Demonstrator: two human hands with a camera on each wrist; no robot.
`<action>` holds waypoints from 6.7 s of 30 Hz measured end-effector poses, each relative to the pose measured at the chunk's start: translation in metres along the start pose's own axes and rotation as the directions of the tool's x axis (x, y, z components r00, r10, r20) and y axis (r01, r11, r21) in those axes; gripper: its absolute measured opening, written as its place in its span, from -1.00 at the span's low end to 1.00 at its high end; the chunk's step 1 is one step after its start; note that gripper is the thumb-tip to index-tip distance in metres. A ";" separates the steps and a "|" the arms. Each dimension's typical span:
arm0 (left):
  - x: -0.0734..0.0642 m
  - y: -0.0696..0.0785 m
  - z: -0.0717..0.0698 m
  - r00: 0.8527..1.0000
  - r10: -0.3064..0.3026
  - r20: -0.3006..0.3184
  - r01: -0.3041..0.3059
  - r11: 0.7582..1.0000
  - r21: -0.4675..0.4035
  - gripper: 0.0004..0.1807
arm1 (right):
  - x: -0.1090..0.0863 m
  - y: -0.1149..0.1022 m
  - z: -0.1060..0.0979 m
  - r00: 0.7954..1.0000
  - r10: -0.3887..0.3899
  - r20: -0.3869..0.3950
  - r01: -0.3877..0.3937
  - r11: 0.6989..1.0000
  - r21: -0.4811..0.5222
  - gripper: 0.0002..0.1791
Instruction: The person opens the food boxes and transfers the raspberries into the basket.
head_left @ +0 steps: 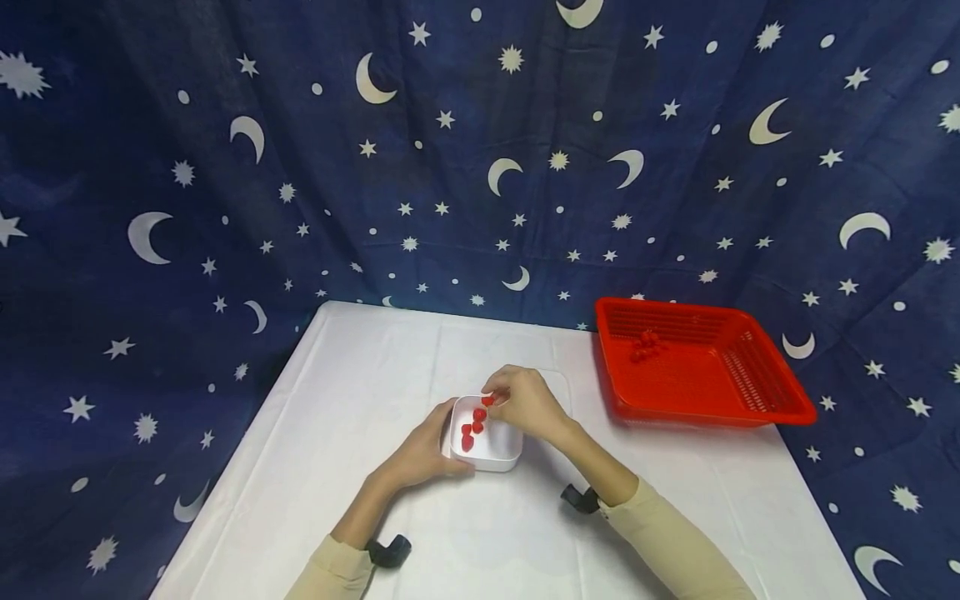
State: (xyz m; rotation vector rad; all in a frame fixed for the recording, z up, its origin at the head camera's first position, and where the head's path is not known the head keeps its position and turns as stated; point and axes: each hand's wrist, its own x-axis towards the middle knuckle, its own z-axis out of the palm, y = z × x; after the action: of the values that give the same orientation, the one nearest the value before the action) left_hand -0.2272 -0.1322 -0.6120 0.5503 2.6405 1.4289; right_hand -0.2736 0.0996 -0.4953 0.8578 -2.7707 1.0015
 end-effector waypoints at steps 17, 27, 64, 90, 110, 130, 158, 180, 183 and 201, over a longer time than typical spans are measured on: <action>0.001 0.001 -0.001 1.000 0.003 -0.003 -0.003 1.000 0.008 0.34 | 0.042 0.012 -0.073 0.950 0.059 -0.308 -0.013 0.989 0.148 -0.81; 0.000 0.001 0.001 1.000 -0.002 0.001 0.002 1.000 0.002 0.36 | 0.062 0.052 -0.137 0.852 0.212 -0.479 -0.150 0.975 0.163 -0.74; -0.001 -0.002 0.003 1.000 -0.001 -0.006 0.001 1.000 0.013 0.34 | 0.027 0.226 -0.188 0.325 0.879 -0.349 -0.912 0.389 0.132 -0.38; -0.005 0.004 0.003 1.000 -0.012 -0.005 0.012 1.000 0.009 0.34 | 0.004 0.230 -0.179 0.327 0.944 -0.043 -0.833 0.310 0.458 -0.40; -0.002 0.002 -0.001 1.000 -0.014 -0.003 0.014 1.000 0.018 0.36 | 0.020 0.202 -0.206 0.557 0.794 -0.245 -0.826 0.560 -0.066 -0.55; -0.001 0.005 0.004 1.000 0.003 0.001 -0.003 1.000 -0.008 0.37 | 0.037 0.040 -0.171 0.892 0.218 -0.397 -0.313 0.930 -0.192 -0.76; -0.001 -0.001 0.001 1.000 -0.006 0.007 0.006 1.000 -0.010 0.36 | 0.003 0.005 0.000 0.930 -0.342 0.133 0.366 0.895 -0.256 -0.75; 0.000 -0.003 0.001 1.000 0.020 0.015 -0.020 1.000 -0.012 0.36 | 0.003 0.029 0.055 0.900 -0.337 0.275 0.433 0.750 -0.499 -0.75; 0.000 -0.003 0.001 1.000 0.013 0.012 -0.013 1.000 -0.005 0.37 | 0.003 0.029 0.057 0.903 -0.339 0.266 0.430 0.749 -0.505 -0.76; -0.002 0.002 -0.001 1.000 0.013 0.003 -0.013 1.000 -0.006 0.36 | -0.005 0.025 0.054 0.912 -0.379 0.158 0.405 0.763 -0.504 -0.75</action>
State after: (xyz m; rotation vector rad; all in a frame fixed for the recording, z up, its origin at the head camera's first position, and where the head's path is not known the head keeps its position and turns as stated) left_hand -0.2254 -0.1331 -0.6099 0.5699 2.6345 1.4380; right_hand -0.2765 0.0845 -0.5529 1.2825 -2.5137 0.1284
